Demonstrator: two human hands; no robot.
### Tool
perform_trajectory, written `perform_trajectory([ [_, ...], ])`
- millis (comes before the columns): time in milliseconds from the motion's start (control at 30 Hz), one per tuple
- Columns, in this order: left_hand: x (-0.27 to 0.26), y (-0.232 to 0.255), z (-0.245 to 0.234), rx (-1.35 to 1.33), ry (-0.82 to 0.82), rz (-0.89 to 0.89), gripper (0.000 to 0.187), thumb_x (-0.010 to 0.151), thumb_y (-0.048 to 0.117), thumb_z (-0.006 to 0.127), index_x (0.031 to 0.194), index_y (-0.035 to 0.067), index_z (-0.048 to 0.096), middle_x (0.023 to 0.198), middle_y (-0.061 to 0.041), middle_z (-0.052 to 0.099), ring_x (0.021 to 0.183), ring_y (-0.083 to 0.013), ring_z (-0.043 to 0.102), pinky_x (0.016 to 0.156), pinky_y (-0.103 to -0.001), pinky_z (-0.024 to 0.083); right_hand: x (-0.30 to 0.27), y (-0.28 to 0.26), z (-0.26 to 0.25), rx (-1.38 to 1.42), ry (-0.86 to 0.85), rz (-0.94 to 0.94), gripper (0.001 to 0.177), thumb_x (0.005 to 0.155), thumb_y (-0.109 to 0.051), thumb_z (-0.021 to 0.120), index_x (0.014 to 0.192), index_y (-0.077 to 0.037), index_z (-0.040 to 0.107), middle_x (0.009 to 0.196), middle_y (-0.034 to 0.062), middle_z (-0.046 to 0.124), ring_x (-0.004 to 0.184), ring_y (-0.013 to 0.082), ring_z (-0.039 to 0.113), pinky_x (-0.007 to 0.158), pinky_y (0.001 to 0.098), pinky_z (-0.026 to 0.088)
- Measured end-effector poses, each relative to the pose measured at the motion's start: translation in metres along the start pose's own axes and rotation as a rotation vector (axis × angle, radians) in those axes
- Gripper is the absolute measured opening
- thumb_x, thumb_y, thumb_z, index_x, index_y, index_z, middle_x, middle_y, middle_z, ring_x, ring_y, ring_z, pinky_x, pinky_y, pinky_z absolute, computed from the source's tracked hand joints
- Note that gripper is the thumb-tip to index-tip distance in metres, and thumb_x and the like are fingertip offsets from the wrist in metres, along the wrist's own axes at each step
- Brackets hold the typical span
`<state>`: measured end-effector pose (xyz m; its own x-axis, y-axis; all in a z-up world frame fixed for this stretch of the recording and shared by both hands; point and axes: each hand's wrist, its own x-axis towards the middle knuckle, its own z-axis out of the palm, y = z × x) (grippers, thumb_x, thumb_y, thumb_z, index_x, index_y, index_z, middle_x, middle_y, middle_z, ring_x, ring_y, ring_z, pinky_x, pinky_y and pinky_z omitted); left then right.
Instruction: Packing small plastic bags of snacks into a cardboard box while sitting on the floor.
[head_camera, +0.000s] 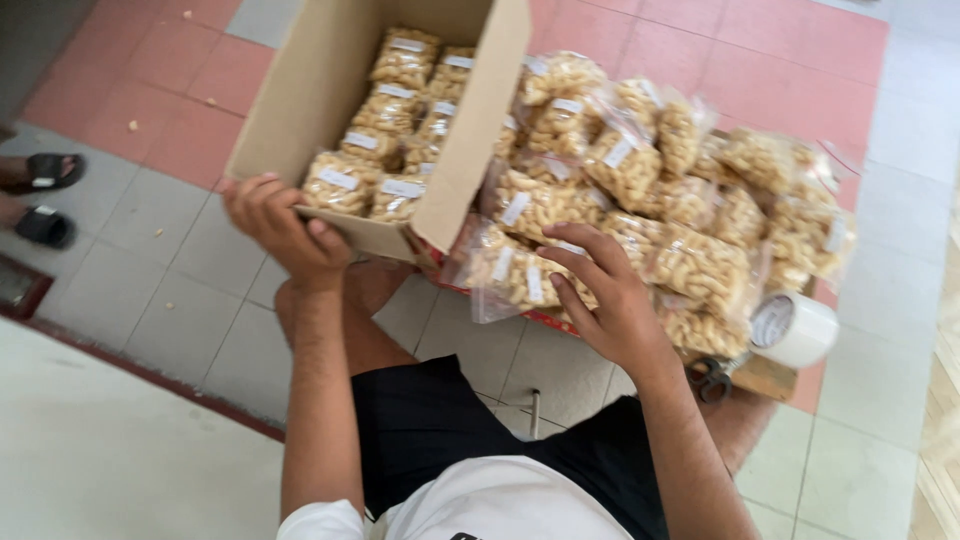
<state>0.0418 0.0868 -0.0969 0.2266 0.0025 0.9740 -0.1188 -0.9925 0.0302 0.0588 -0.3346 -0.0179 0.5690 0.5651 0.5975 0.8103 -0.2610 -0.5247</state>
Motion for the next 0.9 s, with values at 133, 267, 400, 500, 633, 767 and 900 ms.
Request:
perform_trajectory([
  [133,0.033,0.047,-0.021,0.0,-0.113,-0.17,0.041,0.11,0.04,0.023,0.098,0.008,0.046,0.108,-0.018,0.055,0.113,-0.0402,0.056,0.126,-0.071,0.024,-0.034,-0.01,-0.041,-0.095,0.179,0.269,0.022,0.096,0.009,0.072,0.116,-0.001,0.075,0.129,0.0108,0.069,0.118,0.027,0.065,0.1,0.038,0.055],
  [267,0.042,0.064,-0.027,-0.054,-0.131,-0.189,0.038,0.109,0.034,0.026,0.103,0.005,0.05,0.111,-0.021,0.057,0.119,-0.0446,0.056,0.127,-0.073,0.021,-0.058,0.001,-0.076,-0.234,0.285,0.407,0.021,0.098,0.009,0.071,0.117,0.003,0.074,0.126,0.0149,0.067,0.114,0.0286,0.067,0.099,0.0393,0.055],
  [400,0.038,0.062,-0.024,-0.025,-0.141,-0.21,0.04,0.109,0.036,0.024,0.104,0.006,0.049,0.112,-0.02,0.057,0.127,-0.0452,0.055,0.128,-0.072,0.017,-0.073,0.009,-0.095,-0.474,0.317,0.534,0.03,0.098,0.001,0.074,0.128,-0.002,0.07,0.132,0.0153,0.064,0.123,0.034,0.059,0.106,0.0465,0.049],
  [500,0.027,0.051,-0.019,0.006,-0.142,-0.236,0.042,0.109,0.038,0.022,0.103,0.007,0.049,0.115,-0.019,0.058,0.134,-0.0453,0.056,0.131,-0.073,0.011,-0.081,0.014,-0.097,-0.611,0.287,0.672,0.036,0.098,-0.008,0.075,0.134,-0.005,0.068,0.129,0.0141,0.061,0.119,0.0325,0.057,0.101,0.0485,0.046],
  [633,0.022,0.047,-0.02,0.006,-0.162,-0.27,0.041,0.109,0.04,0.02,0.102,0.008,0.045,0.114,-0.017,0.057,0.138,-0.0441,0.055,0.132,-0.073,0.007,-0.09,0.029,-0.092,-0.738,0.177,0.914,0.061,0.1,-0.025,0.076,0.154,-0.007,0.053,0.113,0.0138,0.06,0.093,0.0289,0.061,0.079,0.0478,0.046],
  [767,0.034,0.059,-0.027,-0.021,-0.162,-0.236,0.033,0.107,0.03,0.027,0.105,0.005,0.048,0.116,-0.02,0.056,0.134,-0.0461,0.053,0.129,-0.074,0.012,-0.088,0.027,-0.09,-0.647,0.192,0.92,0.058,0.103,-0.017,0.073,0.154,-0.005,0.049,0.093,0.0062,0.068,0.089,0.0271,0.067,0.084,0.0483,0.046],
  [900,0.033,0.057,-0.029,-0.03,-0.183,-0.255,0.034,0.108,0.032,0.026,0.106,0.007,0.049,0.119,-0.019,0.058,0.138,-0.0453,0.051,0.13,-0.075,0.008,-0.082,0.02,-0.094,-0.425,0.377,0.769,0.047,0.099,-0.001,0.075,0.143,0.0,0.059,0.089,0.0086,0.067,0.078,0.0195,0.067,0.07,0.0347,0.054],
])
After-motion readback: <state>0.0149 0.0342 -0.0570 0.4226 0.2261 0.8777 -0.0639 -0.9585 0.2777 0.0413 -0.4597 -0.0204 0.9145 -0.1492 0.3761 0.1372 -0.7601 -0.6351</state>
